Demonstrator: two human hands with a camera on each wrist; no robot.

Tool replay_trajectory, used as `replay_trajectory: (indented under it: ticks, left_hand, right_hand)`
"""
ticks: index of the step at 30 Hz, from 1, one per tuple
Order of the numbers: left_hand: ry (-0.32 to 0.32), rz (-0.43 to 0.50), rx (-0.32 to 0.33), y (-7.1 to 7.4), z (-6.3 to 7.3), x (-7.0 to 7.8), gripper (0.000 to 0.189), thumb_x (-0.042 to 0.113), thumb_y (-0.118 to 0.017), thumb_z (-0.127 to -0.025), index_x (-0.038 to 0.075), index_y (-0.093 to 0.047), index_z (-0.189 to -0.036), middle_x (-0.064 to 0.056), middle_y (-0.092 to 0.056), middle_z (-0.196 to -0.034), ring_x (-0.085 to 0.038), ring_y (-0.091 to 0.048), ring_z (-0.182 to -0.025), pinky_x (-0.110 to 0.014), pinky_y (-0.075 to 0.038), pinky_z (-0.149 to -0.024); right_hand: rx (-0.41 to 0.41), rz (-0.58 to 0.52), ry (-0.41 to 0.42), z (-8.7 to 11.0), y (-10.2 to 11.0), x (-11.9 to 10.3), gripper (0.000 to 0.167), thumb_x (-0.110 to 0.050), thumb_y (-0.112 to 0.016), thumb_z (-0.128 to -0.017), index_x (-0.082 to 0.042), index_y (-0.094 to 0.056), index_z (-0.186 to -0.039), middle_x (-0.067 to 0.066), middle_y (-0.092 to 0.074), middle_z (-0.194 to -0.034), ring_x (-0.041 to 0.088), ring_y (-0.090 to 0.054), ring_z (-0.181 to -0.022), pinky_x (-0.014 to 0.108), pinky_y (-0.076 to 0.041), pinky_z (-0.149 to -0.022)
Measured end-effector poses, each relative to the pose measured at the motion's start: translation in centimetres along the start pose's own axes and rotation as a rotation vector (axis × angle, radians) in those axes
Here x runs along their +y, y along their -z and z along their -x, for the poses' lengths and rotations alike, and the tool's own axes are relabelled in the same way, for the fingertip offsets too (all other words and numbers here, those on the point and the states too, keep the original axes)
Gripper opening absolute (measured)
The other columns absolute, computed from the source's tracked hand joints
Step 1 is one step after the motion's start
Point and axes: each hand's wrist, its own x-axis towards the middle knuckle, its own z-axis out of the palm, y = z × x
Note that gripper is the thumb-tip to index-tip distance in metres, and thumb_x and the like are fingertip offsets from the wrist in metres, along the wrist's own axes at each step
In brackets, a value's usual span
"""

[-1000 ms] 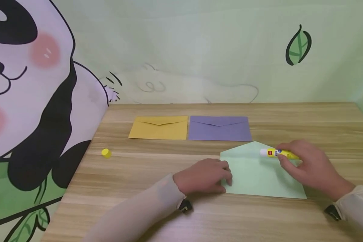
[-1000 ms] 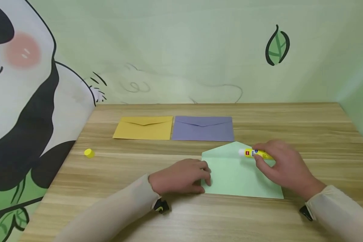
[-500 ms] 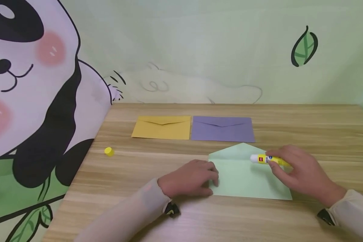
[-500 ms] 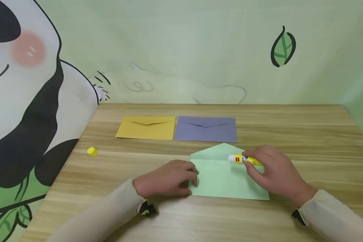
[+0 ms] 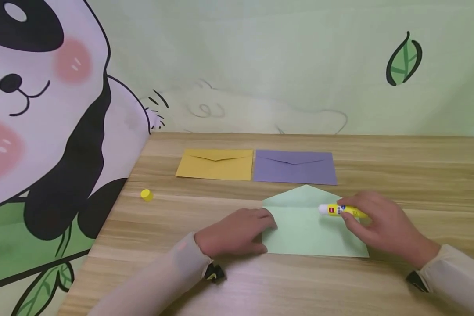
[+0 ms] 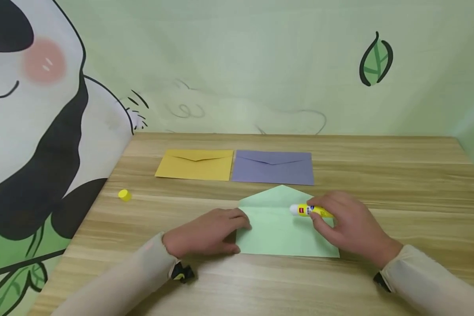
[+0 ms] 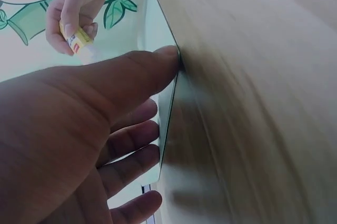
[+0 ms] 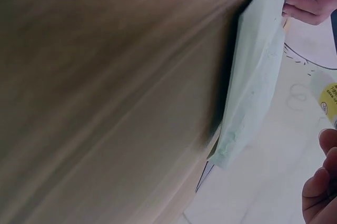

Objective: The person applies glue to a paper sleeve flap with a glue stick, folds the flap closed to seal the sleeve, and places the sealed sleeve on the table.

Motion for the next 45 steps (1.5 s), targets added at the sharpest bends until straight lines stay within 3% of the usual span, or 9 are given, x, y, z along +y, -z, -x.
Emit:
replay_trajectory:
  ticks: [4, 11, 18, 21, 27, 34, 41, 45]
  left_hand:
    - [0.012, 0.023, -0.022, 0.2, 0.4, -0.3, 0.049, 0.031, -0.074, -0.089, 0.012, -0.062, -0.133, 0.000, -0.058, -0.136, -0.015, -0.056, -0.125, -0.029, -0.043, -0.108]
    - [0.035, 0.057, -0.022, 0.3, 0.6, -0.7, 0.056, 0.036, -0.076, -0.088, 0.009, -0.060, -0.134, -0.003, -0.055, -0.138, -0.017, -0.053, -0.127, -0.029, -0.040, -0.111]
    - [0.182, 0.080, -0.047, 0.1, 0.7, -1.2, 0.087, 0.051, -0.078, -0.083, 0.010, -0.042, -0.151, -0.012, -0.031, -0.161, -0.026, -0.030, -0.149, -0.038, -0.026, -0.122]
    - [0.218, 0.088, -0.065, 0.0, 0.8, -1.3, 0.099, 0.054, -0.077, -0.082, 0.009, -0.031, -0.156, -0.012, -0.026, -0.164, -0.026, -0.026, -0.151, -0.038, -0.024, -0.123]
    - [0.244, 0.069, -0.077, 0.0, 0.8, -1.5, 0.107, 0.060, -0.075, -0.081, 0.007, -0.024, -0.159, -0.009, -0.031, -0.162, -0.024, -0.029, -0.150, -0.038, -0.024, -0.122]
    - [0.256, 0.043, -0.083, 0.1, 0.7, -2.0, 0.109, 0.067, -0.075, -0.076, 0.009, -0.030, -0.157, -0.007, -0.032, -0.161, -0.026, -0.030, -0.149, -0.045, -0.026, -0.121]
    - [0.278, 0.035, -0.086, -0.1, 0.4, -2.7, 0.118, 0.074, -0.074, -0.070, 0.012, -0.028, -0.158, -0.005, -0.032, -0.160, -0.026, -0.028, -0.148, -0.047, -0.026, -0.120]
    - [0.283, 0.026, -0.075, 0.0, 0.3, -2.9, 0.119, 0.076, -0.075, -0.068, 0.011, -0.030, -0.157, -0.006, -0.034, -0.158, -0.026, -0.030, -0.146, -0.046, -0.027, -0.120]
  right_hand:
    - [0.003, -0.001, 0.002, -0.1, -0.2, 0.0, 0.033, -0.010, -0.078, -0.072, -0.016, -0.074, -0.104, -0.009, -0.068, -0.091, 0.008, -0.061, -0.083, 0.027, -0.050, -0.072]
    - [-0.007, -0.025, 0.014, -0.5, -0.7, -0.2, 0.032, -0.009, -0.078, -0.072, -0.016, -0.074, -0.102, -0.011, -0.068, -0.090, 0.008, -0.062, -0.083, 0.027, -0.050, -0.072]
    - [-0.028, -0.015, 0.017, -1.2, -1.0, -0.6, 0.029, -0.010, -0.078, -0.074, -0.014, -0.074, -0.102, -0.008, -0.069, -0.092, 0.010, -0.063, -0.085, 0.035, -0.053, -0.072]
    - [-0.035, -0.022, 0.014, -1.4, -1.3, -0.8, 0.028, -0.011, -0.078, -0.074, -0.014, -0.074, -0.102, -0.008, -0.069, -0.092, 0.010, -0.064, -0.086, 0.036, -0.053, -0.072]
    - [-0.075, -0.042, -0.023, -2.0, -1.8, -1.4, 0.027, -0.011, -0.077, -0.078, -0.015, -0.073, -0.104, -0.008, -0.070, -0.097, 0.015, -0.066, -0.093, 0.041, -0.054, -0.079]
    - [-0.102, -0.059, -0.003, -3.0, -2.4, -1.9, 0.028, -0.013, -0.078, -0.080, -0.015, -0.073, -0.107, -0.008, -0.071, -0.098, 0.016, -0.067, -0.094, 0.041, -0.055, -0.082]
    - [-0.139, -0.077, 0.097, -4.6, -3.3, -2.4, 0.025, -0.015, -0.076, -0.084, -0.019, -0.072, -0.108, -0.013, -0.064, -0.088, 0.007, -0.057, -0.076, 0.028, -0.051, -0.066]
    - [-0.180, -0.074, 0.108, -5.6, -4.1, -2.9, 0.022, -0.019, -0.076, -0.086, -0.021, -0.072, -0.108, -0.014, -0.062, -0.087, 0.006, -0.054, -0.072, 0.024, -0.048, -0.064]
